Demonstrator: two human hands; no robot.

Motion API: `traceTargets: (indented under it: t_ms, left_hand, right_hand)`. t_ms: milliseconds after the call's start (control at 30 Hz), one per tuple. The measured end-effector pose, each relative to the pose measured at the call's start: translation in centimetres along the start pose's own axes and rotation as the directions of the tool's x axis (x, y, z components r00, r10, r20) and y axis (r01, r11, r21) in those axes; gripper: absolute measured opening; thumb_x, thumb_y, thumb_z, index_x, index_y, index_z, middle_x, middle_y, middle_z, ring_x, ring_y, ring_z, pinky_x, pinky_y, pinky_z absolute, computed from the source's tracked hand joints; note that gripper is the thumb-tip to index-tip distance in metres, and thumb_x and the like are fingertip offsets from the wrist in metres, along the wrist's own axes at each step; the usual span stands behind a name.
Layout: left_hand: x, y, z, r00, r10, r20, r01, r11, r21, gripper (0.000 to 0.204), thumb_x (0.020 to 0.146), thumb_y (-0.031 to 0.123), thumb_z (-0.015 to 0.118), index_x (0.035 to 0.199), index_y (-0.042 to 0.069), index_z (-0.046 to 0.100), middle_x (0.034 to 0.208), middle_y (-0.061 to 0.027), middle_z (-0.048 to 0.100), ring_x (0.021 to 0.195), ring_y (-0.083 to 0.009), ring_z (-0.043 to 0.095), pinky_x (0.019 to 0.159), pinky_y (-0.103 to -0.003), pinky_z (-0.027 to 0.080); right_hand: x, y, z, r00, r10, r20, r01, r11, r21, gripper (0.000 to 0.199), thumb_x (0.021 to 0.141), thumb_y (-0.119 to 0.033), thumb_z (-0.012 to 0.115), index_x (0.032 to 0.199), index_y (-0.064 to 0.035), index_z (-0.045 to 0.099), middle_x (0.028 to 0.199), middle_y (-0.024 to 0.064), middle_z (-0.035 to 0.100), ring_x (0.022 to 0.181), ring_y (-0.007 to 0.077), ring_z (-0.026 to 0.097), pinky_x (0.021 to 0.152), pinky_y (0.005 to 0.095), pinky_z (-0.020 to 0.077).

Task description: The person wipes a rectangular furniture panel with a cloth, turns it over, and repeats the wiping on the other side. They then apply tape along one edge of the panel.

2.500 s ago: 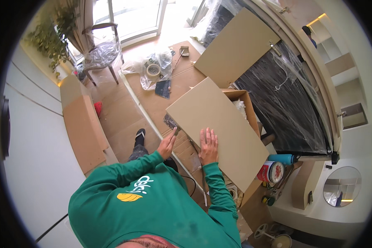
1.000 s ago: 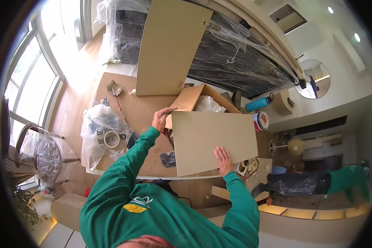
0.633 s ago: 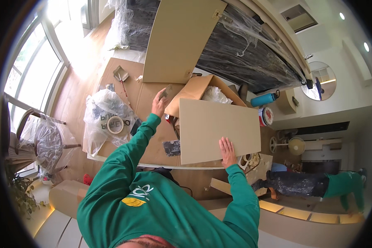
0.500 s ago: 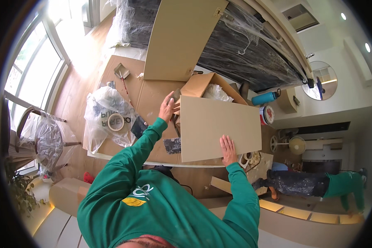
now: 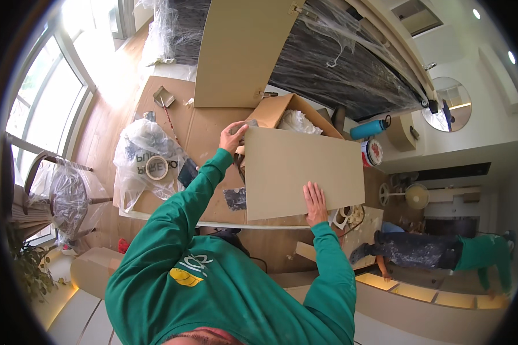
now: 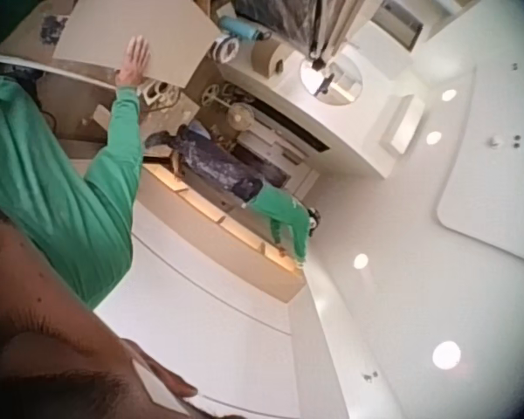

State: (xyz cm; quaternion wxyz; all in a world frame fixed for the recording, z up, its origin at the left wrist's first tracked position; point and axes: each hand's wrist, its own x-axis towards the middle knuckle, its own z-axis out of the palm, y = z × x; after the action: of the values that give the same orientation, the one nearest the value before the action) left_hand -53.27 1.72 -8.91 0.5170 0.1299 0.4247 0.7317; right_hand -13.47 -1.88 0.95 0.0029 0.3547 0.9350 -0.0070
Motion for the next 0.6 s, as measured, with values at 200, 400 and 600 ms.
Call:
traceTargets:
  t_ms: [200,400,600]
  left_hand:
    - [-6.0,-0.8,-0.4,0.993,-0.058,0.098,0.064,0.996,-0.065,0.041,0.098,0.018,0.071,0.135,0.003,0.061,0.109,-0.011,0.069,0.095,-0.019,0.07,0.076,-0.032,0.065]
    - [-9.4,-3.0,-4.1,0.968,0.123,-0.217,-0.151,0.982,-0.117,0.027,0.102,0.027,0.067,0.112,0.003,0.064,0.093,-0.0043,0.07,0.078,-0.0129,0.069,0.069,-0.027,0.057]
    - [-14.8,0.7,0.7,0.992,0.059,0.114,-0.065,0.997,0.05,0.026,0.101,0.03,0.068,0.1,0.005,0.065,0.08,-0.0007,0.067,0.072,-0.006,0.059,0.06,-0.024,0.048]
  right_hand:
    - [-0.5,0.4,0.1,0.998,0.037,0.054,-0.034,0.999,-0.041,0.1,0.068,0.012,0.059,0.16,-0.0089,0.028,0.168,0.0125,0.024,0.156,0.035,0.02,0.127,0.0524,0.0173]
    - [2.8,-3.5,-6.0,0.95,0.093,0.297,-0.144,0.978,0.154,0.099,0.082,-0.026,0.079,0.161,-0.0032,0.023,0.166,0.0213,0.025,0.155,0.036,0.022,0.125,0.0521,0.0235]
    - [11.9,-4.9,-8.2,0.966,-0.134,0.223,-0.209,0.114,0.971,0.098,0.089,-0.049,0.075,0.16,-0.0014,0.027,0.159,0.0191,0.038,0.144,0.0291,0.042,0.113,0.0471,0.0442]
